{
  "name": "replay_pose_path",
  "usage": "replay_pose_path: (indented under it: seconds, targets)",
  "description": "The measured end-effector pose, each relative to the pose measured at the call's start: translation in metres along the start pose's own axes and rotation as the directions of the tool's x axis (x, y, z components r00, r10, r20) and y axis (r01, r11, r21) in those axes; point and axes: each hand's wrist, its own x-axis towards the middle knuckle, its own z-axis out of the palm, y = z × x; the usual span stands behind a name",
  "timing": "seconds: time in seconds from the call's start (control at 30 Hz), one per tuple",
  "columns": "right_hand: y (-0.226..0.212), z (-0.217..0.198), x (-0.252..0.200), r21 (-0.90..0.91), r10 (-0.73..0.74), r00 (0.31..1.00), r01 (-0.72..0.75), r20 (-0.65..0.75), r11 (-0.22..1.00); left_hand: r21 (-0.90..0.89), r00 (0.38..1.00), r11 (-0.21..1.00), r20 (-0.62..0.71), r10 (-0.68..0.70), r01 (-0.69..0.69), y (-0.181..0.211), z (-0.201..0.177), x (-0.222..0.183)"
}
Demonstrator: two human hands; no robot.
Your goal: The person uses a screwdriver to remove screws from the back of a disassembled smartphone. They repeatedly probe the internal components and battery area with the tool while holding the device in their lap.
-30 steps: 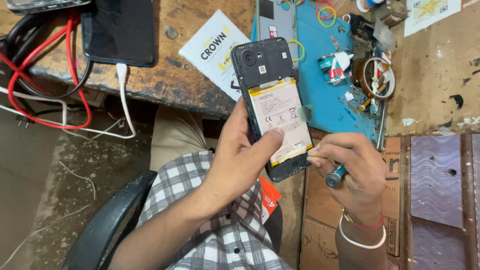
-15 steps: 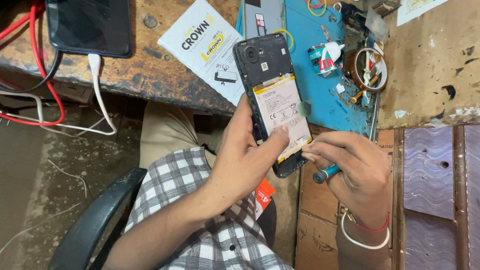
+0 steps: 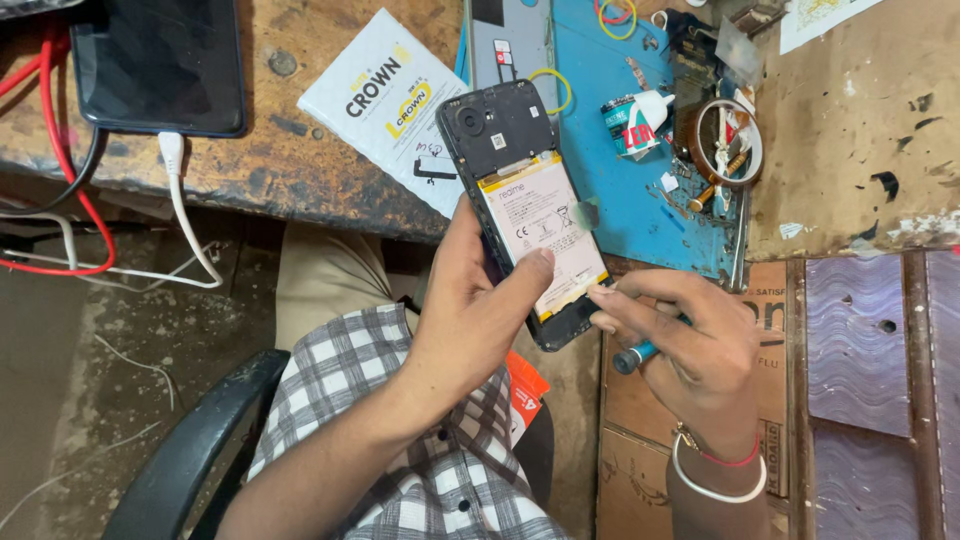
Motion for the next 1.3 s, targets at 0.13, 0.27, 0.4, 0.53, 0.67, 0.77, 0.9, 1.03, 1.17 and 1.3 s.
replay_pose_path:
  seconds: [0.13,0.27,0.4,0.53,0.67,0.77,0.9,1.03,1.17,1.3]
  targets:
    - [0.003,0.003,-0.003,-0.01,0.015,1.0,-0.015,-0.003,1.0,-0.014,1.0,1.0,0.001,-0.005,0.005,-0.005,-0.003,0.0]
    - [0.003,0.004,-0.011,0.123,0.209,0.976,-0.201,-0.057,0.972,0.017,0.999,0.999,-0.027,0.032,-0.031,-0.007,-0.01,0.004]
    - [0.01,0.015,-0.008,0.288,0.249,0.952,-0.191,-0.18,0.938,0.122,0.984,0.988,-0.139,0.114,-0.097,-0.005,-0.02,0.014]
    - [0.02,0.023,-0.004,0.264,0.151,0.936,-0.066,-0.317,0.962,0.224,0.945,0.954,-0.217,0.247,-0.198,-0.001,-0.027,0.026]
    - [0.025,0.035,0.004,0.506,0.247,0.853,0.024,-0.46,0.862,0.271,0.931,0.951,-0.287,0.224,-0.145,0.008,-0.031,0.034]
    - [0.023,0.036,0.007,0.702,0.391,0.758,0.121,-0.522,0.702,0.203,0.938,0.963,-0.263,0.227,-0.176,0.011,-0.028,0.035]
    - [0.023,0.031,0.015,0.683,0.395,0.713,0.158,-0.578,0.713,0.169,0.944,0.97,-0.251,0.216,-0.176,0.011,-0.027,0.028]
    - [0.011,0.028,0.023,0.716,0.448,0.649,0.222,-0.615,0.662,0.176,0.939,0.967,-0.261,0.225,-0.183,0.007,-0.032,0.021]
    - [0.001,0.005,0.014,0.821,0.424,0.704,0.465,-0.57,0.332,0.155,0.936,0.972,-0.281,0.213,-0.175,-0.001,-0.042,0.019]
    - [-0.008,-0.038,-0.005,0.642,0.365,0.754,0.657,-0.547,-0.395,0.222,0.933,0.958,-0.268,0.24,-0.182,0.0,-0.043,0.021]
